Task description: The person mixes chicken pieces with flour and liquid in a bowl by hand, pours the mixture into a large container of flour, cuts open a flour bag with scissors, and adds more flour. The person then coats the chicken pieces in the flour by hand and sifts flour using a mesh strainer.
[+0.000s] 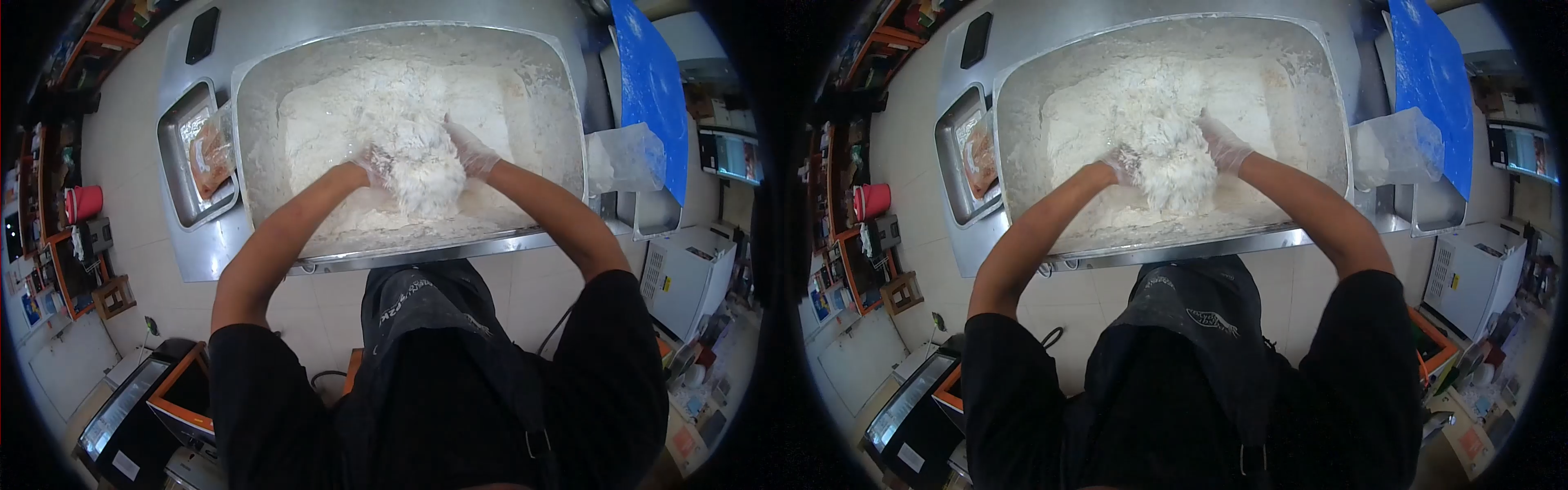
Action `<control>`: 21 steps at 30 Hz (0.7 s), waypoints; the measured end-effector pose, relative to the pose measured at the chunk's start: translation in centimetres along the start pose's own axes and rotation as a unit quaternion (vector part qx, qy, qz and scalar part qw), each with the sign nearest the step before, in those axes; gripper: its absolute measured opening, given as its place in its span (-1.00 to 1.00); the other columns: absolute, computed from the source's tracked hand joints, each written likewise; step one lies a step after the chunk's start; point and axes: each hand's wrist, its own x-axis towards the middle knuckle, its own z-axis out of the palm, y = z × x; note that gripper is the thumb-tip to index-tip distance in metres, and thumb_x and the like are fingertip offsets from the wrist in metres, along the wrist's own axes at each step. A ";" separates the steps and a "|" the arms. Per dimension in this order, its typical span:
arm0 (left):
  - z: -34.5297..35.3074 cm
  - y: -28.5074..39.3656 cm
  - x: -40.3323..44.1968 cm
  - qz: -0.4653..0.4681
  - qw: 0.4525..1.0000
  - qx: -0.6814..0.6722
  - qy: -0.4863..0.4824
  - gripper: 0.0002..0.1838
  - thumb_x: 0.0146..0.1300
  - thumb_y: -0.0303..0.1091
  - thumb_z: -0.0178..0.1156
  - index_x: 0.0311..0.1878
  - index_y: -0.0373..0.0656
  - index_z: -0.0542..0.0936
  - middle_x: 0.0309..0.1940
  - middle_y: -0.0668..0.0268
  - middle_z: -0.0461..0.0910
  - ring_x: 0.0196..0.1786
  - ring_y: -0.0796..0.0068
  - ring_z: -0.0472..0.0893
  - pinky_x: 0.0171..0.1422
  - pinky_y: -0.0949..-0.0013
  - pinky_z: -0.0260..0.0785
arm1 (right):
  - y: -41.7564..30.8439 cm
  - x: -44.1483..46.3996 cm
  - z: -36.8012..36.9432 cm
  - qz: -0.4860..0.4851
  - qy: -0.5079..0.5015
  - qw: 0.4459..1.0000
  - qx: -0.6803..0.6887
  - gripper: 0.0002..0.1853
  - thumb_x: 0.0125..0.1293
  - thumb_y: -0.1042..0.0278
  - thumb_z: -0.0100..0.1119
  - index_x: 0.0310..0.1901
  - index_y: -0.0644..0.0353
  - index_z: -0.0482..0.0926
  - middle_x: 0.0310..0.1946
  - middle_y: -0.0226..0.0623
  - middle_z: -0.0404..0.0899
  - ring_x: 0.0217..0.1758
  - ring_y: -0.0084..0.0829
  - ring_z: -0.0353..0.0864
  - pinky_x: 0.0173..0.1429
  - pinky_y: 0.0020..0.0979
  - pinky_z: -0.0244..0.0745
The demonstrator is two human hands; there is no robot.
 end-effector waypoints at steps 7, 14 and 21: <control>-4.8 -6.0 -6.9 -0.094 0.946 -0.307 -0.046 -0.41 0.29 -0.01 -0.14 0.31 -0.12 0.22 0.29 0.15 0.23 0.31 0.27 0.26 0.40 0.29 0.01 | -9.9 -2.3 0.3 0.168 0.041 0.967 -0.185 -0.45 0.34 -0.03 -0.12 0.24 0.13 0.23 0.20 -0.05 0.29 0.23 -0.21 0.34 0.36 -0.16 0.19; -6.1 -2.6 -2.4 -0.258 0.940 -0.219 0.049 -0.34 0.24 0.19 -0.14 0.31 0.01 0.26 0.26 0.17 0.28 0.25 0.25 0.29 0.32 0.20 0.11 | -3.4 5.3 0.3 -0.080 0.044 0.787 -0.610 -0.42 0.36 -0.10 -0.30 0.28 0.09 0.19 0.30 -0.06 0.12 0.38 -0.13 0.04 0.41 -0.04 -0.01; -6.3 2.3 -8.3 -0.188 0.710 -0.675 0.073 -0.17 0.24 0.35 -0.36 0.42 0.07 -0.26 0.42 0.07 -0.22 0.45 -0.01 -0.23 0.45 -0.11 -0.32 | -5.6 -3.0 8.1 0.094 0.033 0.786 -0.610 -0.35 0.38 -0.17 -0.51 0.36 0.08 0.05 0.38 -0.08 -0.05 0.46 -0.11 -0.17 0.44 0.01 -0.15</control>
